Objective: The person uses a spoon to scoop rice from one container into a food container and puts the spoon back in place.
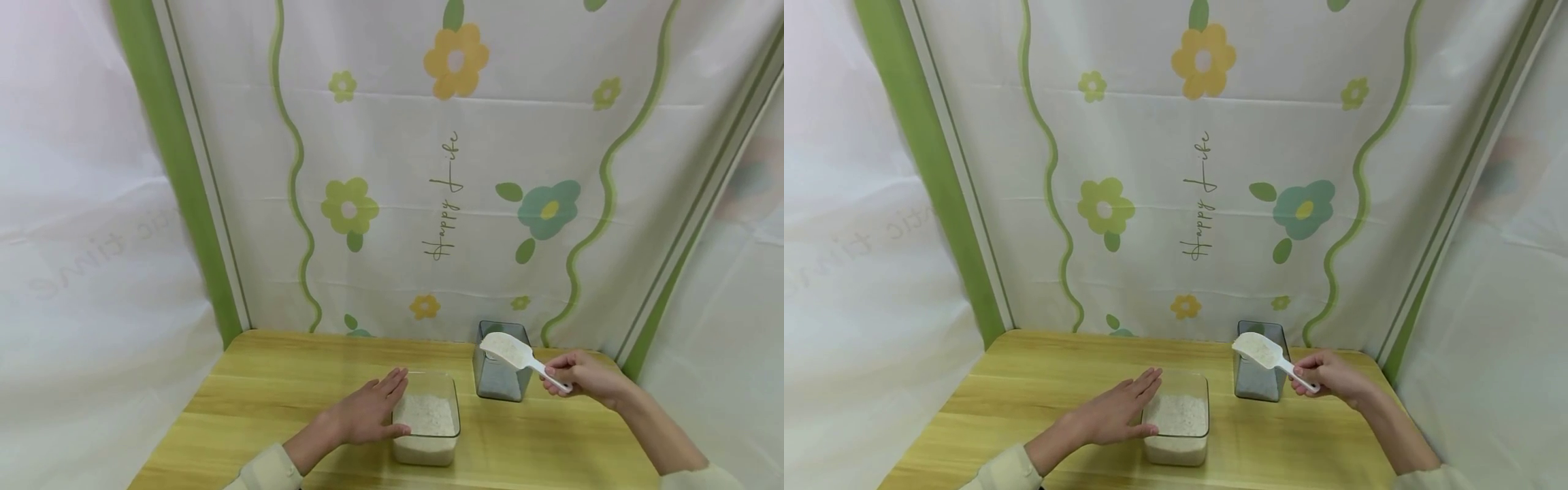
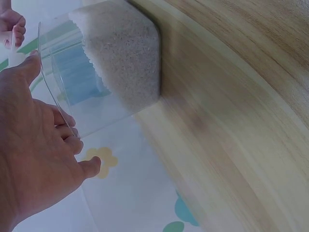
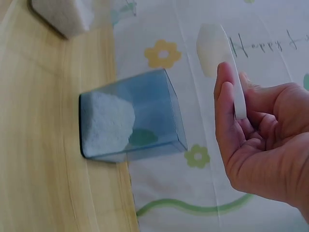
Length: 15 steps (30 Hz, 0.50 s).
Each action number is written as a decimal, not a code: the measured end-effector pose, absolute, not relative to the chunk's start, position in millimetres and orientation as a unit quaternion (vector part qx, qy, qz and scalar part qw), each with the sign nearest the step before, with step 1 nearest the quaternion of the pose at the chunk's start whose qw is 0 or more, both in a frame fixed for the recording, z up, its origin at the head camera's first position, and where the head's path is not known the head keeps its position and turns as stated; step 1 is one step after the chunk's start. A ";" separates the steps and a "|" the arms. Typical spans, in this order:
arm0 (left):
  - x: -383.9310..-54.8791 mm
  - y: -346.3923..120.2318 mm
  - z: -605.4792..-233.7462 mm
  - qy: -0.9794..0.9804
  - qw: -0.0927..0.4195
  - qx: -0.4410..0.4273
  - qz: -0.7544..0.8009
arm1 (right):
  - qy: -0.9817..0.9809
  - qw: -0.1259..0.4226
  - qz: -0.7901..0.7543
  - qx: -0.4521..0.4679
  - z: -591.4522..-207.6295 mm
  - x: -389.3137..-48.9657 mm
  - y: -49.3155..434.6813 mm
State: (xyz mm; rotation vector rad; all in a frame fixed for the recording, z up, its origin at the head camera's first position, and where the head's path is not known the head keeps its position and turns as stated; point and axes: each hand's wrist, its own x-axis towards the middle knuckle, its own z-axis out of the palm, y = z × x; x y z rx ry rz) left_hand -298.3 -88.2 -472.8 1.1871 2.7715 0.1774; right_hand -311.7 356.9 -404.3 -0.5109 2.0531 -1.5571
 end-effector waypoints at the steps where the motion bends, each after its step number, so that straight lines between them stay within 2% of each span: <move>1: -298.2 -88.3 -472.8 0.916 0.060 0.392 0.058 | 0.763 0.248 -0.569 -0.182 -404.2 -312.9 360.2; 15: -298.0 -87.9 -473.1 0.916 0.058 0.393 0.056 | 0.832 0.185 -0.511 -0.113 -407.9 -332.0 383.6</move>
